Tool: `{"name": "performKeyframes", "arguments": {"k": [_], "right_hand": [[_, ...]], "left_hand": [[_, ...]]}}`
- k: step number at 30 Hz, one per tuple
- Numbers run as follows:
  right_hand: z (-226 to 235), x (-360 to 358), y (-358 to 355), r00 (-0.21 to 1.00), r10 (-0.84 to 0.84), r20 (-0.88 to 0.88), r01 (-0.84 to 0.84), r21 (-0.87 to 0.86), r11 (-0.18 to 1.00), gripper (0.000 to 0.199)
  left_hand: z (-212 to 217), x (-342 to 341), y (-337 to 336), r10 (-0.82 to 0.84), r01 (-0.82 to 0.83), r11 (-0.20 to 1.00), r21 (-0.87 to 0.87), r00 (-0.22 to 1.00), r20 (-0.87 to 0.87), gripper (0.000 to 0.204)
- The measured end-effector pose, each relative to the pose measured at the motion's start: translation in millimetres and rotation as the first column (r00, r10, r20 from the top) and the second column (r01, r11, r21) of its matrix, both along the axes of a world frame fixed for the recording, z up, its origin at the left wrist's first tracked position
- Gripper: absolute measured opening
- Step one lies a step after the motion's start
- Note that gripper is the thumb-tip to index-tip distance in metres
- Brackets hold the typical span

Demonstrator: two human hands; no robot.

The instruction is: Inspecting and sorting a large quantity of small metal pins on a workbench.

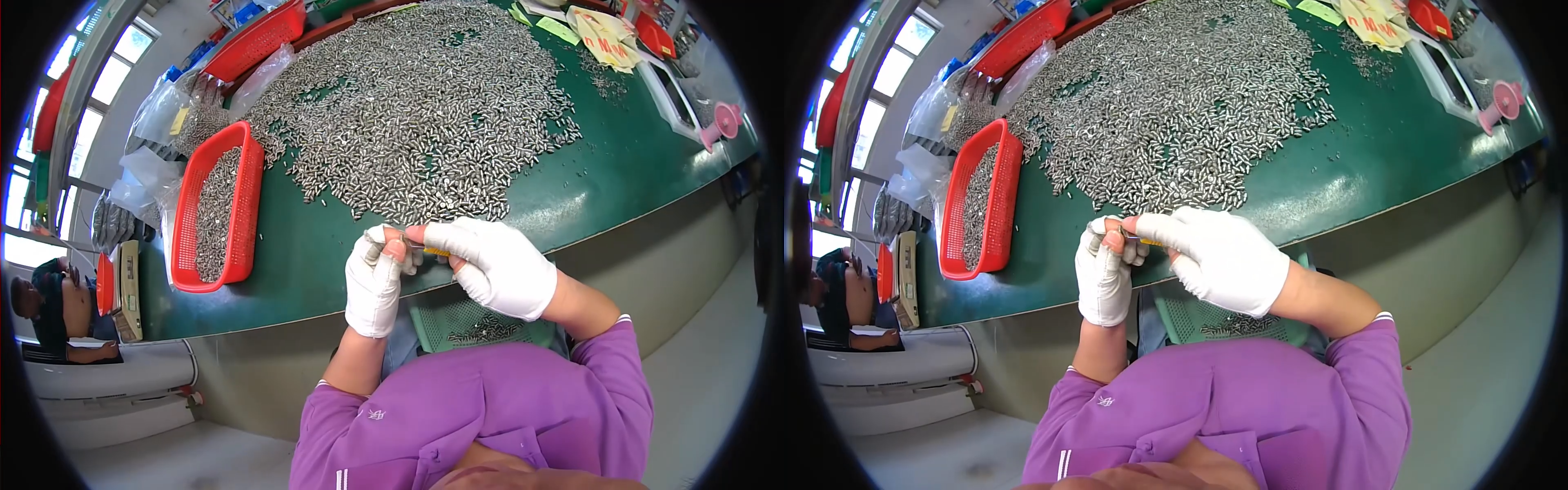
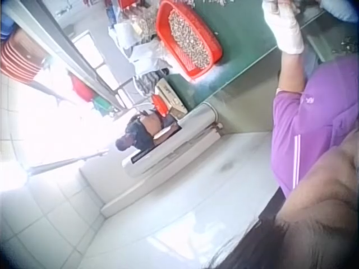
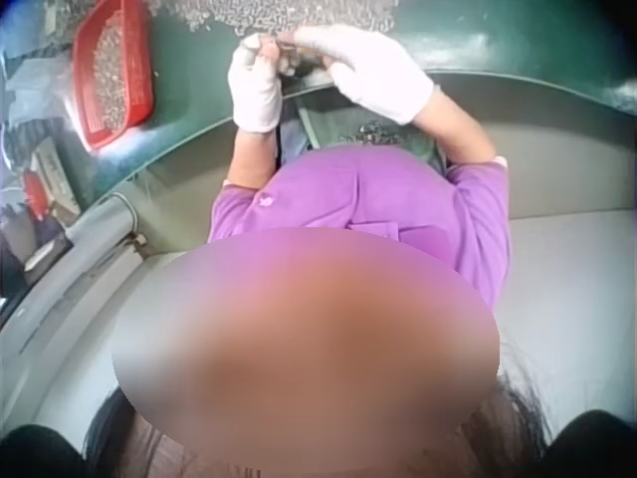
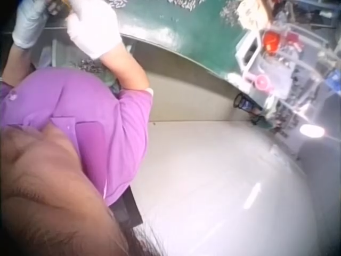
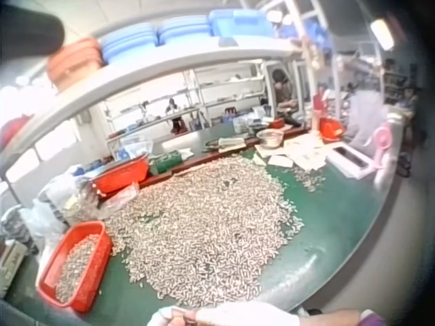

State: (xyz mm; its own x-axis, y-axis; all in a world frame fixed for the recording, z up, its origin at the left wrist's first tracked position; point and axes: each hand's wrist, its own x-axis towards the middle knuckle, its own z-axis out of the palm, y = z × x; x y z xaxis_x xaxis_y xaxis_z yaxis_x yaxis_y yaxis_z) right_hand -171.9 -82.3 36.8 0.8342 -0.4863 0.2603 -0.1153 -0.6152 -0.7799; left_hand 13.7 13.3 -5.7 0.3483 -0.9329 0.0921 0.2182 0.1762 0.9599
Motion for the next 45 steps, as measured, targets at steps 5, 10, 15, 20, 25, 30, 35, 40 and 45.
{"name": "performKeyframes", "arguments": {"k": [5, 10, 15, 20, 25, 30, 35, 40, 45], "right_hand": [[7, 2, -1, 0.997, 0.046, -0.055, -0.043, 0.058, 0.997, 0.054], [-4, 5, -1, 0.992, 0.042, 0.115, -0.055, 0.11, 0.992, 0.054], [5, 2, -6, 0.995, 0.088, 0.057, -0.094, 0.118, 0.989, 0.055], [0, 1, -6, 0.994, 0.095, 0.05, -0.099, 0.079, 0.992, 0.055], [3, 4, 11, 0.99, -0.096, -0.102, 0.071, -0.221, 0.973, 0.055], [-7, 6, 14, 0.989, -0.147, -0.022, 0.135, -0.271, 0.953, 0.054], [-2, 1, 9, 0.999, -0.053, 0.005, 0.053, -0.023, 0.998, 0.053], [1, 1, 7, 1.0, -0.02, 0.01, 0.02, 0.004, 1.0, 0.055], [3, 1, 6, 1.0, 0.005, -0.005, -0.005, 0.052, 0.999, 0.056]], "left_hand": [[1, -1, 0, -0.009, 0.009, 1.0, 0.006, 1.0, -0.024, 0.024], [1, -1, 0, -0.035, 0.035, 0.999, 0.012, 0.998, -0.043, 0.023], [3, 0, 1, -0.038, 0.037, 0.999, 0.023, 0.999, 0.032, 0.025], [2, -1, 2, -0.025, 0.024, 0.999, 0.026, 0.999, 0.031, 0.027], [3, -1, 1, -0.03, 0.03, 1.0, 0.008, 0.999, 0.045, 0.028], [-1, 2, -1, -0.082, 0.083, 0.995, -0.058, 0.997, 0.015, 0.031], [2, -3, 1, -0.032, 0.033, 0.999, -0.022, 0.999, 0.032, 0.032], [3, -3, 1, -0.017, 0.016, 1.0, 0.019, 0.999, 0.04, 0.036], [-2, 2, 1, -0.07, 0.071, 0.997, -0.026, 0.997, 0.036, 0.04]]}}
